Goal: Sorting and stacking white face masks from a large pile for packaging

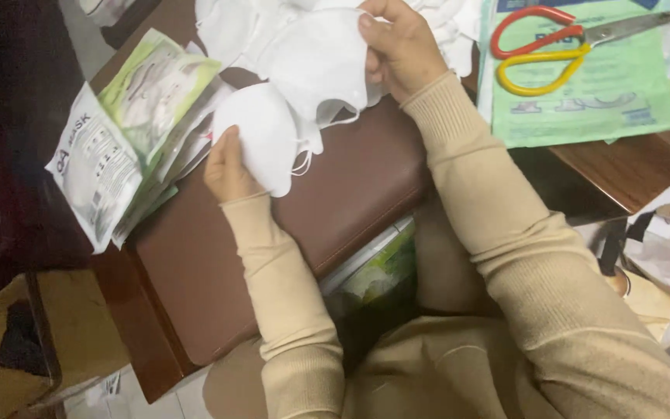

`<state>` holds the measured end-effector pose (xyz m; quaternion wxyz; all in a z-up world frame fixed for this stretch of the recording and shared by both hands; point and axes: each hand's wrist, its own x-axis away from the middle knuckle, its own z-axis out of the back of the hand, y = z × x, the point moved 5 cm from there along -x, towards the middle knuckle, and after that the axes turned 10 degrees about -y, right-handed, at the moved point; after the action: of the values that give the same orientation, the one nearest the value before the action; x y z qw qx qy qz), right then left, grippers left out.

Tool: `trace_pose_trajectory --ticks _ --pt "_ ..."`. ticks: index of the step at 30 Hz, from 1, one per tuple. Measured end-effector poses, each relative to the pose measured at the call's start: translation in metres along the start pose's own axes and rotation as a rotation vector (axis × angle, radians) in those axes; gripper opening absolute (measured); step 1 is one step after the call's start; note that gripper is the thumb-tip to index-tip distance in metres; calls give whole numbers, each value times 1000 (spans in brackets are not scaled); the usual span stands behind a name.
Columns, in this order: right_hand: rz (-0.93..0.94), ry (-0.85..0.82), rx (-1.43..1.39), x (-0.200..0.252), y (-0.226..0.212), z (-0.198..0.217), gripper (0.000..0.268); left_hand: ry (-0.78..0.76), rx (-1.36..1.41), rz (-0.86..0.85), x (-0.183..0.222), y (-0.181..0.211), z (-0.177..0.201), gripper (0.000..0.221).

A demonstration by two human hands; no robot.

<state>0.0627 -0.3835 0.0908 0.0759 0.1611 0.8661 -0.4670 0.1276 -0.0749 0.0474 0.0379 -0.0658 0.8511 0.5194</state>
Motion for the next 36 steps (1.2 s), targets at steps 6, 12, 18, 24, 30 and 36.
trace_pose_trajectory --ticks 6,12,18,24,30,36 --pt "-174 -42 -31 6 24 -24 12 -180 69 47 8 -14 -19 48" --pt "-229 -19 281 9 38 -46 15 -308 -25 -68 4 -7 -17 41" --pt "-104 -89 988 13 66 -43 35 -295 302 -134 -1 32 10 53" --pt "-375 -203 1381 16 92 -66 90 -264 326 -141 -9 22 22 70" --pt "-245 -151 1220 2 113 -40 56 -126 231 -104 -24 4 48 29" --pt "165 -230 1123 -8 69 -6 7 -6 88 -202 -23 5 45 29"
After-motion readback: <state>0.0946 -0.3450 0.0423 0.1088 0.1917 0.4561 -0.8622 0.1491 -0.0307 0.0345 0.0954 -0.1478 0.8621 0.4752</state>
